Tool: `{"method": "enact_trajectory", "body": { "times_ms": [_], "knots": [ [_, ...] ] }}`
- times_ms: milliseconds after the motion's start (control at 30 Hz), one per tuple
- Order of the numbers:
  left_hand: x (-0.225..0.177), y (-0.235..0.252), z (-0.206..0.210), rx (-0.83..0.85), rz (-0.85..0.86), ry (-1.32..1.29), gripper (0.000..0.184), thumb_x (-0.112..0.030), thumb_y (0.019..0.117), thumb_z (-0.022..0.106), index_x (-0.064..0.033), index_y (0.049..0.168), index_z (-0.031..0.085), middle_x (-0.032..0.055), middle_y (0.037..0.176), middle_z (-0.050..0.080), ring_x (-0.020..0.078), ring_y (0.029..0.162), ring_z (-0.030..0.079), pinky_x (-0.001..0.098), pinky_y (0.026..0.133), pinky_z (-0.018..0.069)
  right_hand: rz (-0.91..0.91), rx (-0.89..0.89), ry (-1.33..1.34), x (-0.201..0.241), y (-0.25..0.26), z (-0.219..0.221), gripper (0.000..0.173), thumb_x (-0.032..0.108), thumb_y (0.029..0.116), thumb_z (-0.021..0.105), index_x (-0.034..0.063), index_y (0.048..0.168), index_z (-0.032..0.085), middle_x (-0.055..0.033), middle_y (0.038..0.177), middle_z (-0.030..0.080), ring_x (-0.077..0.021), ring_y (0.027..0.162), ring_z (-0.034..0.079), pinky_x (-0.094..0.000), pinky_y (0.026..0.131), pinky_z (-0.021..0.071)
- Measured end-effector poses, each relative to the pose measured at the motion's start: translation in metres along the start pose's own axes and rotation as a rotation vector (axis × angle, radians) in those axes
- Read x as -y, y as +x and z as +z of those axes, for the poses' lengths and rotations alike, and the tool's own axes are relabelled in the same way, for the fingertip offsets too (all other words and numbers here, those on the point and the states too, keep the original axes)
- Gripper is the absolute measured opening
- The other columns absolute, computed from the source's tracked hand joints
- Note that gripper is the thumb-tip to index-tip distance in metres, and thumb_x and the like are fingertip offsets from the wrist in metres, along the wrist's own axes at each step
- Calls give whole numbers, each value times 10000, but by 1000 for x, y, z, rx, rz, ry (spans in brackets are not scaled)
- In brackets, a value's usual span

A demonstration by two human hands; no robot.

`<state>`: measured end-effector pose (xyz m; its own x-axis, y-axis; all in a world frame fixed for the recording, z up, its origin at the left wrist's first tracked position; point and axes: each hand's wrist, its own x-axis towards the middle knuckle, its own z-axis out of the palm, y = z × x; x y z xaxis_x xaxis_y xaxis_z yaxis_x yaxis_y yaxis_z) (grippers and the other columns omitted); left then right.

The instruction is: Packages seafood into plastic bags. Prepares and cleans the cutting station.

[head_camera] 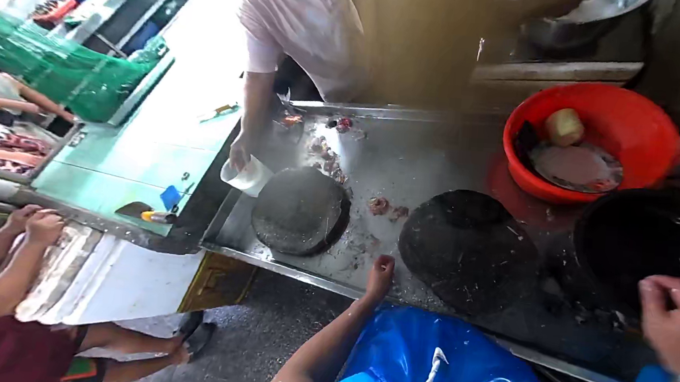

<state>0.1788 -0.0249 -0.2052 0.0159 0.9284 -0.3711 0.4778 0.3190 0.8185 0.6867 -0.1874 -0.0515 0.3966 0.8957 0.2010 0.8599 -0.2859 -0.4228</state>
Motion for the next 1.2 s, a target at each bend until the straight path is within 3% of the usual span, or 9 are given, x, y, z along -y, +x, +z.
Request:
{"method": "enact_trajectory", "body": {
  "times_ms": [200, 333, 467, 633, 700, 800, 900, 1000, 1200],
  "knots": [
    [19, 3, -15, 56, -68, 130, 309, -213, 1026, 533, -68, 1276, 642, 122, 1163, 691, 205, 930, 696, 414, 847, 584, 136, -423, -279, 6, -15, 97, 460, 363, 1053, 505, 13, 853, 728, -210, 887, 733, -394, 910, 725, -596, 843, 527],
    [20, 6, -29, 7, -40, 193, 299, -193, 1028, 518, -57, 1259, 650, 128, 1151, 687, 211, 955, 683, 409, 868, 569, 94, -469, -284, -1, -11, 102, 423, 352, 1041, 524, 42, 843, 734, -161, 878, 731, -323, 905, 719, -528, 843, 525],
    [32, 2, -41, -26, -16, 218, 301, -179, 1037, 532, -5, 1252, 652, 161, 1202, 693, 221, 1028, 701, 413, 926, 580, -20, -525, -297, 6, -13, 93, 418, 345, 1023, 529, 34, 813, 714, -191, 825, 715, -407, 843, 704, -583, 808, 517],
    [50, 5, -51, 20, 8, 205, 286, -185, 1019, 572, -30, 1240, 666, 135, 1181, 706, 190, 866, 717, 405, 795, 610, -31, -524, -205, 29, -37, 90, 223, 252, 929, 632, 65, 923, 753, -213, 977, 697, -435, 973, 645, -571, 930, 484],
    [53, 5, -60, 6, 30, 195, 281, -179, 1016, 576, -26, 1229, 675, 140, 1175, 709, 190, 841, 716, 402, 783, 611, 10, -448, -18, 52, -57, 113, 212, 211, 928, 619, 41, 927, 746, -186, 974, 712, -355, 978, 675, -485, 923, 540],
    [54, 6, -75, -4, 77, 184, 266, -171, 1015, 584, -21, 1210, 684, 138, 1147, 713, 182, 831, 711, 398, 774, 611, 487, -233, 487, 70, -61, 169, 381, 207, 1033, 562, -91, 1268, 597, -261, 1240, 634, -299, 1150, 633, -389, 1004, 531],
    [52, 7, -96, 6, 91, 178, 274, -193, 1033, 577, -29, 1228, 676, 122, 1130, 714, 167, 810, 701, 387, 752, 606, 876, -316, 765, 83, -30, 211, 581, 326, 1037, 600, -40, 1462, 447, -249, 1445, 529, -300, 1345, 526, -415, 1148, 432],
    [46, 2, -123, -80, 81, 158, 266, -184, 1036, 571, -16, 1214, 675, 124, 1087, 717, 168, 782, 694, 391, 742, 602, 862, -298, 643, 95, -9, 220, 689, 455, 991, 648, -50, 1425, 471, -274, 1438, 516, -349, 1353, 509, -455, 1153, 425],
    [57, 8, -134, -144, 64, 175, 298, -169, 1029, 544, 19, 1227, 664, 175, 1110, 708, 226, 835, 698, 441, 785, 592, 853, -283, 589, 98, -9, 218, 656, 442, 995, 653, -78, 1363, 499, -296, 1376, 539, -361, 1306, 527, -446, 1127, 433]
  ]
}}
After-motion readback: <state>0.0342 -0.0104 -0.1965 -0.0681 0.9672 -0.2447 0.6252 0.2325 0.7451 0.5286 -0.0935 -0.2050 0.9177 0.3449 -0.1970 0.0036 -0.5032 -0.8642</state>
